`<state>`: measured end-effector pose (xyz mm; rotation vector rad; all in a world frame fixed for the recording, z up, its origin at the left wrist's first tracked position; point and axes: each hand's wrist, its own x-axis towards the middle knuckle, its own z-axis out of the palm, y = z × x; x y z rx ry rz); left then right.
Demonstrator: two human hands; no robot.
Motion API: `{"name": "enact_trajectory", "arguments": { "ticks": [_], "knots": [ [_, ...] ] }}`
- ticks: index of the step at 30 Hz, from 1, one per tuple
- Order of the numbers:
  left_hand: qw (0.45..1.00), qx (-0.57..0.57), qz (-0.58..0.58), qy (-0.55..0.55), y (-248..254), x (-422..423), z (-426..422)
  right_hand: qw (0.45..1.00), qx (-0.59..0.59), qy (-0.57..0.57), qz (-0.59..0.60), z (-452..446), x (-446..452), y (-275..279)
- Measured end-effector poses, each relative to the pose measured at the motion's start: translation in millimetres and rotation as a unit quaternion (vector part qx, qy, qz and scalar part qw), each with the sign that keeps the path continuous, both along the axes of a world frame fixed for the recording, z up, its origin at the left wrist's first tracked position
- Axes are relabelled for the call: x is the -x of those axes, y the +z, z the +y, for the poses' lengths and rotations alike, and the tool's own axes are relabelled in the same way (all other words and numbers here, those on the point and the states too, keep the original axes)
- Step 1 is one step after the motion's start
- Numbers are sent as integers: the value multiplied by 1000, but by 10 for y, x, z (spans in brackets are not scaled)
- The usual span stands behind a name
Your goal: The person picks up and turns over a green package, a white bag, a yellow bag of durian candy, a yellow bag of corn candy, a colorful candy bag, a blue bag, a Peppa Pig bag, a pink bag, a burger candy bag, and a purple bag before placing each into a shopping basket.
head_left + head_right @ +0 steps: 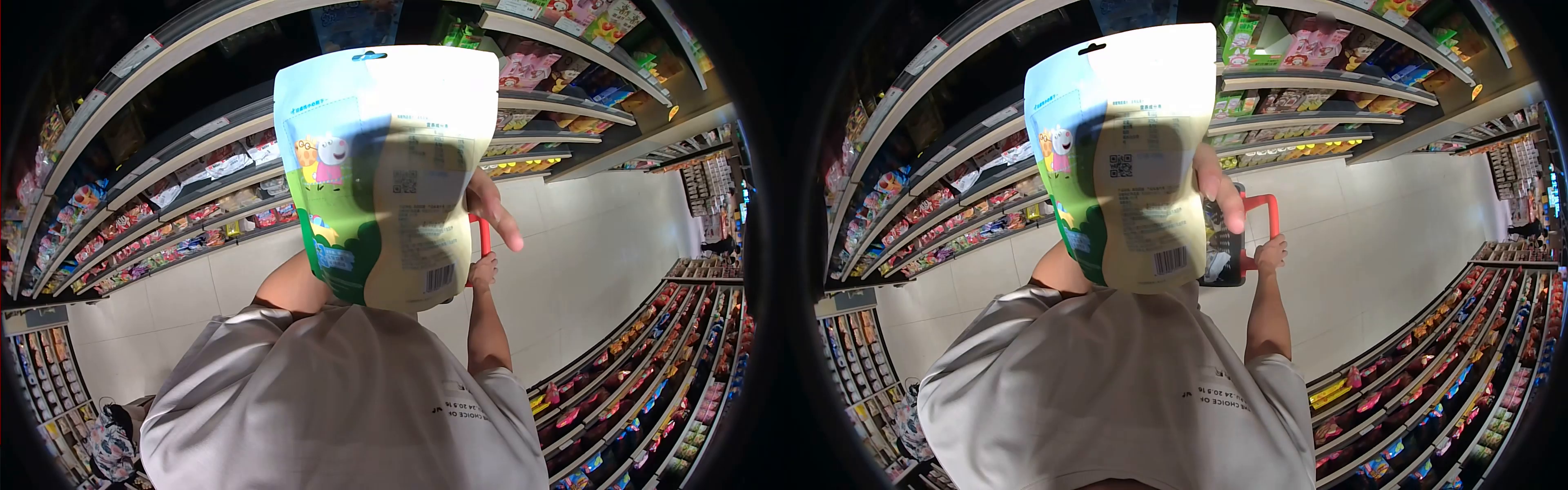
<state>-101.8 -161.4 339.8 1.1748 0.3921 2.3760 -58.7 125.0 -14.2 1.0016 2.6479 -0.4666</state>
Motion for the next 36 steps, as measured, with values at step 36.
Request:
{"name": "enact_trajectory", "arguments": {
  "ticks": [36],
  "knots": [
    [590,734,-131,311,-3611,-80,-86,999,-33,23,4,44,2,-49]
  ]
}}
